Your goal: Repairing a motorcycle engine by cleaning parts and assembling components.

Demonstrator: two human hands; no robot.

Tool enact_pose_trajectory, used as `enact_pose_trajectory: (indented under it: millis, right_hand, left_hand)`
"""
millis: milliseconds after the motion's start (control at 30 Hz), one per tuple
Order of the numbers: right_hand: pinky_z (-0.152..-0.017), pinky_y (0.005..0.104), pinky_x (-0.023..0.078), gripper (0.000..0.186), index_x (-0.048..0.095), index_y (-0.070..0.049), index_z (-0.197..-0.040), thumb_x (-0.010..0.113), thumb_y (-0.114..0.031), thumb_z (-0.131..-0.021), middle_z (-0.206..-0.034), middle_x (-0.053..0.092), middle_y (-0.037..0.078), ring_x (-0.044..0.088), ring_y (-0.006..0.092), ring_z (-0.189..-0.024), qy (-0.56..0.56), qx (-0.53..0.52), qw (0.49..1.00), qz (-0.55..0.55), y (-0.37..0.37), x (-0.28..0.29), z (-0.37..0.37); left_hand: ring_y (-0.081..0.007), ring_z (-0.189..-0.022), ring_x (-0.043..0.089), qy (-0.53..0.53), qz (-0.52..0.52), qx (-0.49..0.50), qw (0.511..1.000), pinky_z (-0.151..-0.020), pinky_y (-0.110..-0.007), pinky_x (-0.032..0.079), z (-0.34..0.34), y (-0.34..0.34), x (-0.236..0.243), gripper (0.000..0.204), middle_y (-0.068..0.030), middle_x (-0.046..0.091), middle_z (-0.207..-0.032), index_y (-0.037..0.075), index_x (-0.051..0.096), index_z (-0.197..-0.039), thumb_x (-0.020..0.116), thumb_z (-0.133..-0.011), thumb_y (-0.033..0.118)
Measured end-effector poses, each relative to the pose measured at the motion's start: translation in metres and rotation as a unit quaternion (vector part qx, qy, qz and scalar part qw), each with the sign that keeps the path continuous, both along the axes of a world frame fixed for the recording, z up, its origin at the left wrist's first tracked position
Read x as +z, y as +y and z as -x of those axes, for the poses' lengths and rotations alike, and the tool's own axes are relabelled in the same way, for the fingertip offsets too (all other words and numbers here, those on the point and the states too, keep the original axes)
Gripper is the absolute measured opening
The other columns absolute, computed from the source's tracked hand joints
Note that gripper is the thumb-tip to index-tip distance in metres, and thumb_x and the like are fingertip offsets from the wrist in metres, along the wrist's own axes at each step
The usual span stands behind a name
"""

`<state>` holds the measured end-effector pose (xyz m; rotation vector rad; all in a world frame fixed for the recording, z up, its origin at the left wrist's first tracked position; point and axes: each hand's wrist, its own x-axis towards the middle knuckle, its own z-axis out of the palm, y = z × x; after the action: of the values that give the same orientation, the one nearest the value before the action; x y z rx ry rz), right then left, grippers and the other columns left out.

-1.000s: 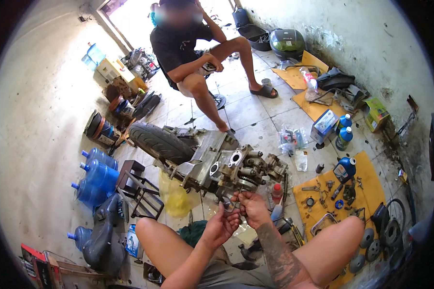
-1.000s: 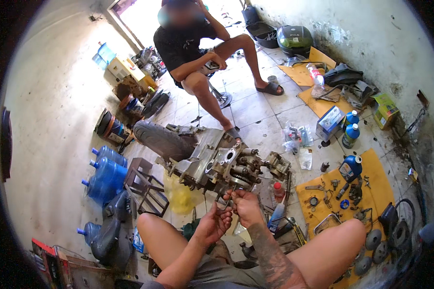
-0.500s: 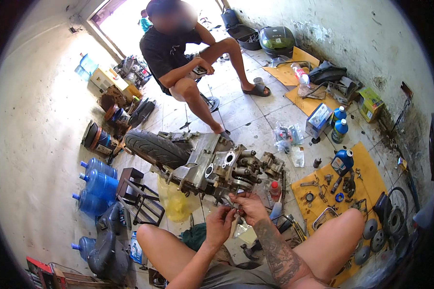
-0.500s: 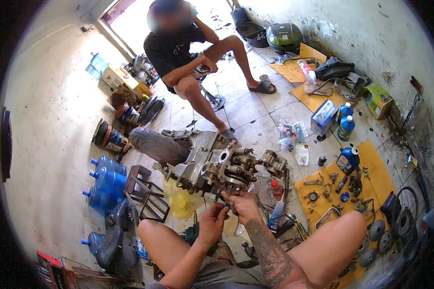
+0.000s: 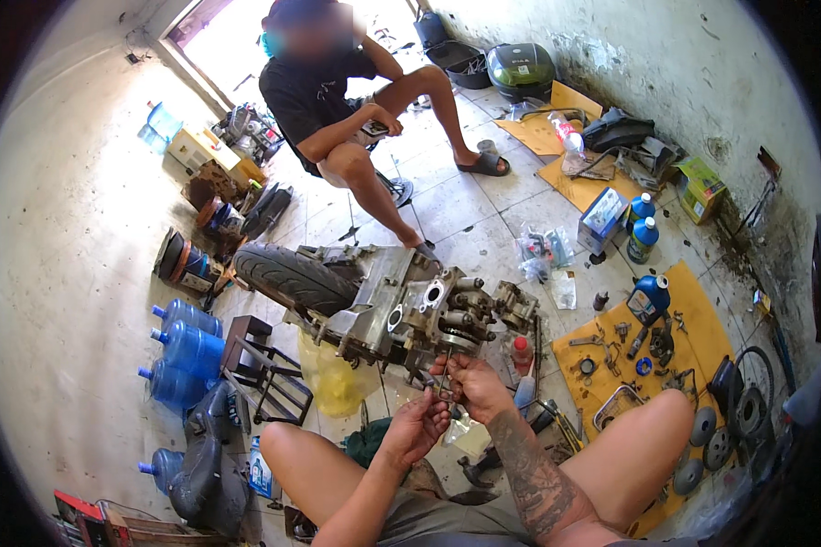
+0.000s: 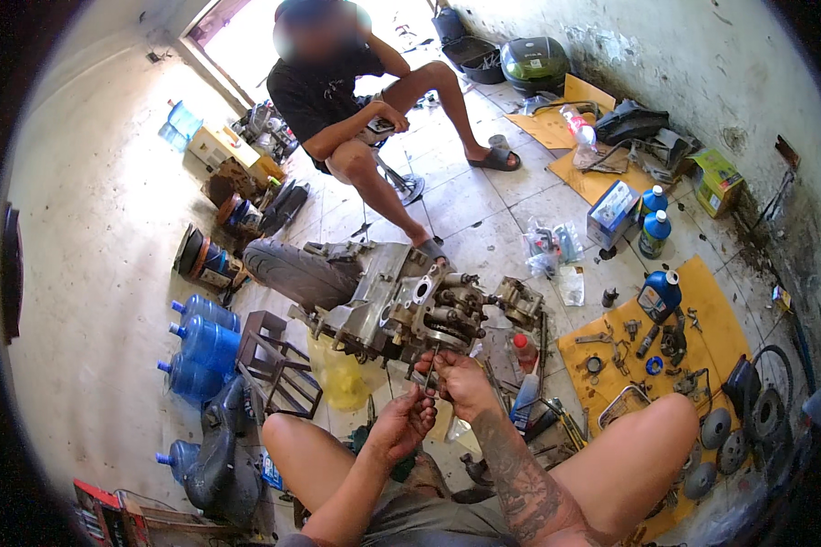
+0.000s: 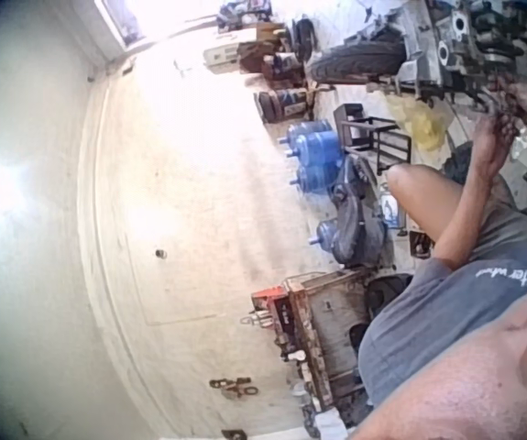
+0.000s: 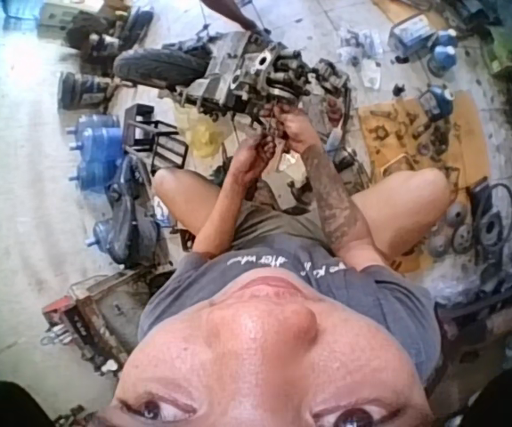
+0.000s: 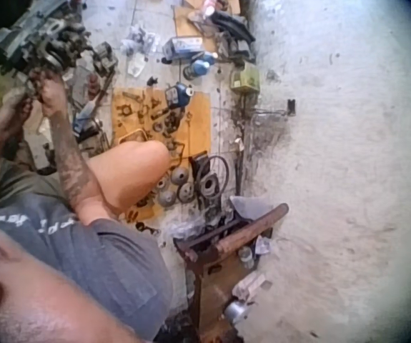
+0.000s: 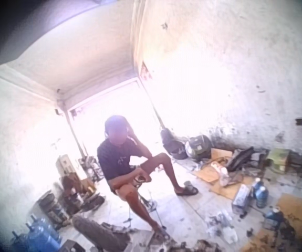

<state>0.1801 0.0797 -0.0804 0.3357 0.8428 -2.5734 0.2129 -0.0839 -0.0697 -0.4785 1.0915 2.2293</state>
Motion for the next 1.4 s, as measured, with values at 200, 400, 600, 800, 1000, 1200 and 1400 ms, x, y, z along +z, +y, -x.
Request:
enact_pose_trajectory:
  millis: [200,400,600,800,1000,1200,1400]
  right_hand:
    - [-0.062,0.0257,0.046,0.019,0.06,-0.003,-0.108,0.05,-0.017,-0.1,-0.098,0.065,0.004,0.052,0.0094,-0.07,0.021,-0.003,1.0,0.023,0.0,-0.002,0.0]
    - [-0.07,0.0253,0.045,0.017,0.067,-0.004,-0.095,0.065,-0.02,-0.092,-0.083,0.065,0.0,0.057,0.0091,-0.076,0.036,-0.005,0.996,-0.084,-0.002,0.007,-0.002]
    - [-0.063,0.0264,0.046,0.014,0.066,-0.004,-0.091,0.071,-0.016,-0.087,-0.081,0.067,0.003,0.06,0.0116,-0.072,-0.05,-0.072,0.996,-0.029,-0.014,-0.008,0.0]
    - [-0.077,0.0321,0.052,0.015,0.064,0.0,-0.096,0.066,-0.015,-0.091,-0.09,0.068,0.009,0.066,0.0182,-0.084,-0.036,-0.094,0.994,0.04,-0.017,-0.008,0.0]
    - [-0.083,0.0347,0.052,0.022,0.06,0.002,-0.107,0.054,-0.018,-0.098,-0.103,0.067,0.012,0.063,0.0222,-0.098,0.01,-0.055,0.998,0.021,-0.01,-0.01,-0.002]
    - [-0.081,0.0333,0.051,0.024,0.056,-0.001,-0.111,0.048,-0.022,-0.101,-0.104,0.066,0.012,0.061,0.0204,-0.098,-0.001,-0.038,0.999,0.025,-0.012,-0.005,-0.003]
    - [-0.083,0.0332,0.05,0.021,0.061,-0.001,-0.104,0.05,-0.018,-0.1,-0.098,0.068,0.009,0.064,0.0196,-0.092,-0.002,-0.045,0.998,0.037,-0.011,-0.004,-0.002]
  left_hand:
    - [-0.0157,-0.084,0.065,-0.044,-0.088,0.027,0.995,-0.072,-0.024,0.054,-0.006,0.018,0.005,0.029,-0.0066,0.068,-0.091,0.002,0.059,-0.102,0.054,-0.098,0.03]
    - [-0.0177,-0.074,0.067,0.302,0.355,0.132,0.875,-0.07,-0.026,0.054,-0.006,0.023,0.008,0.019,-0.0071,0.069,-0.083,0.0,0.058,-0.1,0.069,-0.088,0.01]
    - [-0.0177,-0.075,0.066,0.637,0.618,0.051,0.459,-0.065,-0.028,0.051,-0.003,0.03,0.022,0.028,-0.008,0.068,-0.083,0.0,0.057,-0.103,0.074,-0.082,0.008]
    - [-0.0173,-0.075,0.06,0.363,0.446,0.2,0.793,-0.065,-0.033,0.051,-0.012,0.031,0.012,0.026,-0.0066,0.06,-0.085,0.003,0.055,-0.103,0.056,-0.096,0.028]
    - [-0.0178,-0.076,0.06,-0.018,-0.062,-0.022,0.998,-0.07,-0.027,0.051,-0.004,0.008,0.003,0.053,-0.0067,0.061,-0.082,0.0,0.06,-0.097,0.038,-0.101,0.049]
    - [-0.0175,-0.082,0.064,0.065,-0.001,0.018,0.998,-0.077,-0.026,0.054,-0.015,0.016,-0.006,0.042,-0.0075,0.065,-0.089,0.0,0.061,-0.1,0.053,-0.097,0.041]
    - [-0.0179,-0.078,0.066,-0.083,-0.121,0.065,0.987,-0.07,-0.023,0.056,-0.008,0.014,-0.004,0.032,-0.0077,0.066,-0.083,0.0,0.06,-0.094,0.059,-0.095,0.031]
